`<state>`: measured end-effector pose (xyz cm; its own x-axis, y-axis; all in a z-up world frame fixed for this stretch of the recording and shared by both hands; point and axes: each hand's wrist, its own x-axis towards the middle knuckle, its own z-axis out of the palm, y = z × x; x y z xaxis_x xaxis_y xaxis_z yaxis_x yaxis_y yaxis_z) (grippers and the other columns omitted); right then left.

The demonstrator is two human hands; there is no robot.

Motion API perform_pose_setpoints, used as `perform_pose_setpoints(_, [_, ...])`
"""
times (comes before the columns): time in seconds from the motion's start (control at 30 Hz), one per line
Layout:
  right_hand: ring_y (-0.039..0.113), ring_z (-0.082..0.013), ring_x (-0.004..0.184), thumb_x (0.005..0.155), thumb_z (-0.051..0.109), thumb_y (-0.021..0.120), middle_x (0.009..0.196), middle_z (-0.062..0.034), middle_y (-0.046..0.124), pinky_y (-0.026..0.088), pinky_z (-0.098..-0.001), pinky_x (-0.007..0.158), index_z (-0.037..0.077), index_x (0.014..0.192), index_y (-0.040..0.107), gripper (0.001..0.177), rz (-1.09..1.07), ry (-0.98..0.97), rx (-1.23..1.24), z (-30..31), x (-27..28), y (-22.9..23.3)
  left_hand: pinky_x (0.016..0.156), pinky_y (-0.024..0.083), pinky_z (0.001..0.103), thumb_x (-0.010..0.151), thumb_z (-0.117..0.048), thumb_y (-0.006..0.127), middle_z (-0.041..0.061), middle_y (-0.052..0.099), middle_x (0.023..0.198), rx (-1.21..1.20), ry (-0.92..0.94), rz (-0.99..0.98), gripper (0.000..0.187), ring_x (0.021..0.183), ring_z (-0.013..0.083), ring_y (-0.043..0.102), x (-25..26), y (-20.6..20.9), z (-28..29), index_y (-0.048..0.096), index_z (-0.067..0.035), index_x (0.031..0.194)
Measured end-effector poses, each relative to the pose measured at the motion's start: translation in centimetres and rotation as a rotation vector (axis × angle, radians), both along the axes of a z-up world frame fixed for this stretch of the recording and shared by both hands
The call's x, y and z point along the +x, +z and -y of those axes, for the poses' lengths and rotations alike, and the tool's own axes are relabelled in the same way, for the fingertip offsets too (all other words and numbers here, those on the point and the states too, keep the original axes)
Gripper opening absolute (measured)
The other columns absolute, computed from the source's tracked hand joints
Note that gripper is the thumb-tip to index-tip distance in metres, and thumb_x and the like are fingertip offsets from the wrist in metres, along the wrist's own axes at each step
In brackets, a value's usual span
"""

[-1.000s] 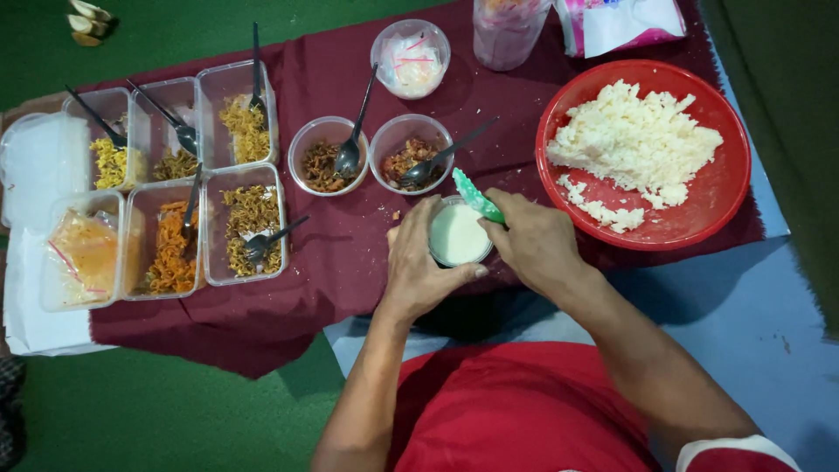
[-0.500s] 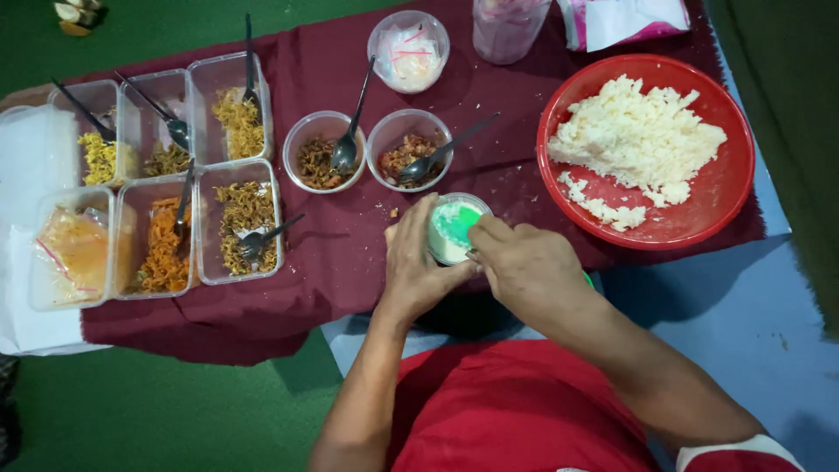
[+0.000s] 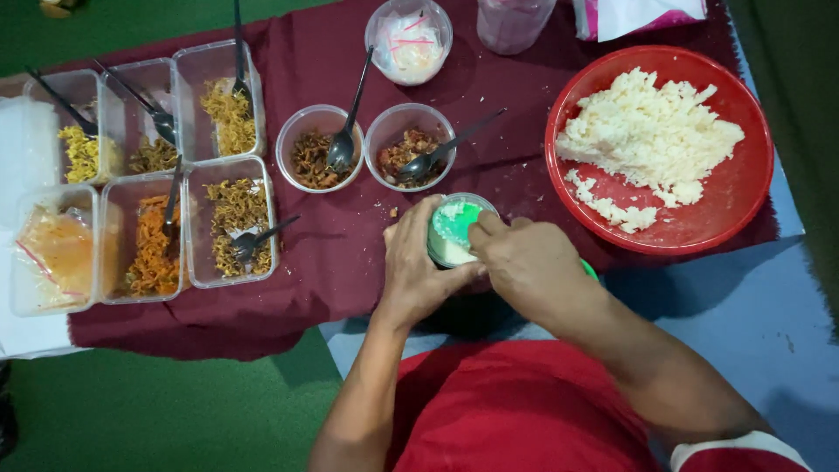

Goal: Stirring a white substance in a small plastic cup using a green spatula

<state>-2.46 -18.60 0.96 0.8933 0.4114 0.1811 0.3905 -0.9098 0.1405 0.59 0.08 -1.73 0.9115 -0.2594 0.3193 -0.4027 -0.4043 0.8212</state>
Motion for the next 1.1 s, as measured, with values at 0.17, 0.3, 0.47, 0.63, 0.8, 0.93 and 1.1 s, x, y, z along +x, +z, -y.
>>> perform_pose_setpoints(0.17, [0.064,-0.0244,0.059,0.086,0.022,0.06,0.098,0.006,0.062,0.052,-0.0388,0.045,0.028,0.1,0.061,0.015,-0.084,0.054,0.037,0.5,0.7,1.4,0.1,0.038,0.044,0.056,-0.044,0.096,0.014,0.064,0.128,-0.027,-0.008,-0.013,0.101,0.122,0.0323,0.061,0.1,0.3,-0.1,0.053,-0.006,0.14])
perform_pose_setpoints(0.3, [0.067,-0.0257,0.06,0.084,0.017,0.059,0.103,0.0054,0.066,0.054,-0.0381,0.049,0.027,0.102,0.061,0.021,-0.105,0.105,0.042,0.8,1.0,1.9,0.101,0.037,0.043,0.058,-0.043,0.096,0.013,0.063,0.13,-0.037,-0.017,-0.011,0.099,0.122,0.0318,0.061,0.1,0.4,-0.1,0.053,-0.007,0.14])
perform_pose_setpoints(0.47, [0.068,-0.029,0.067,0.089,0.016,0.056,0.114,0.0026,0.069,0.055,-0.0408,0.056,0.022,0.102,0.065,0.017,-0.109,0.178,0.131,1.7,1.9,0.9,0.1,0.037,0.042,0.056,-0.04,0.097,0.013,0.064,0.128,-0.041,-0.018,-0.013,0.099,0.121,0.0311,0.061,0.3,0.4,-0.2,0.053,-0.007,0.139])
perform_pose_setpoints(0.63, [0.065,-0.0266,0.072,0.087,0.019,0.06,0.115,0.0055,0.069,0.054,-0.0399,0.065,0.025,0.1,0.065,0.015,-0.067,0.215,0.138,2.0,1.9,0.4,0.101,0.037,0.042,0.057,-0.045,0.095,0.012,0.064,0.128,-0.038,-0.023,-0.024,0.1,0.121,0.0306,0.061,0.1,0.4,-0.3,0.053,-0.007,0.14])
perform_pose_setpoints(0.8, [0.068,-0.0219,0.079,0.092,0.022,0.062,0.117,0.0082,0.07,0.054,-0.0348,0.069,0.025,0.105,0.068,0.015,-0.01,0.155,0.304,1.5,0.7,0.1,0.1,0.037,0.041,0.056,-0.046,0.096,0.014,0.063,0.129,-0.015,-0.011,-0.018,0.104,0.122,0.0314,0.061,-0.1,0.3,-0.2,0.052,-0.007,0.141])
perform_pose_setpoints(0.93, [0.072,-0.0127,0.095,0.097,0.034,0.068,0.122,0.0127,0.07,0.054,-0.0226,0.078,0.027,0.115,0.073,0.02,0.079,0.061,0.488,0.5,-1.1,-0.5,0.1,0.038,0.045,0.054,-0.043,0.097,0.02,0.064,0.127,-0.043,0.001,-0.008,0.108,0.12,0.0378,0.061,-0.5,0.9,-0.3,0.049,-0.003,0.142])
perform_pose_setpoints(1.1, [0.074,-0.0189,0.089,0.093,0.034,0.08,0.106,0.0014,0.071,0.059,-0.0272,0.069,0.013,0.115,0.075,0.031,0.207,-0.176,0.677,-0.2,-2.5,-1.0,0.097,0.04,0.046,0.056,-0.045,0.097,0.017,0.064,0.129,-0.05,-0.025,0.022,0.106,0.12,0.0357,0.062,-0.3,0.8,-0.3,0.051,-0.005,0.142])
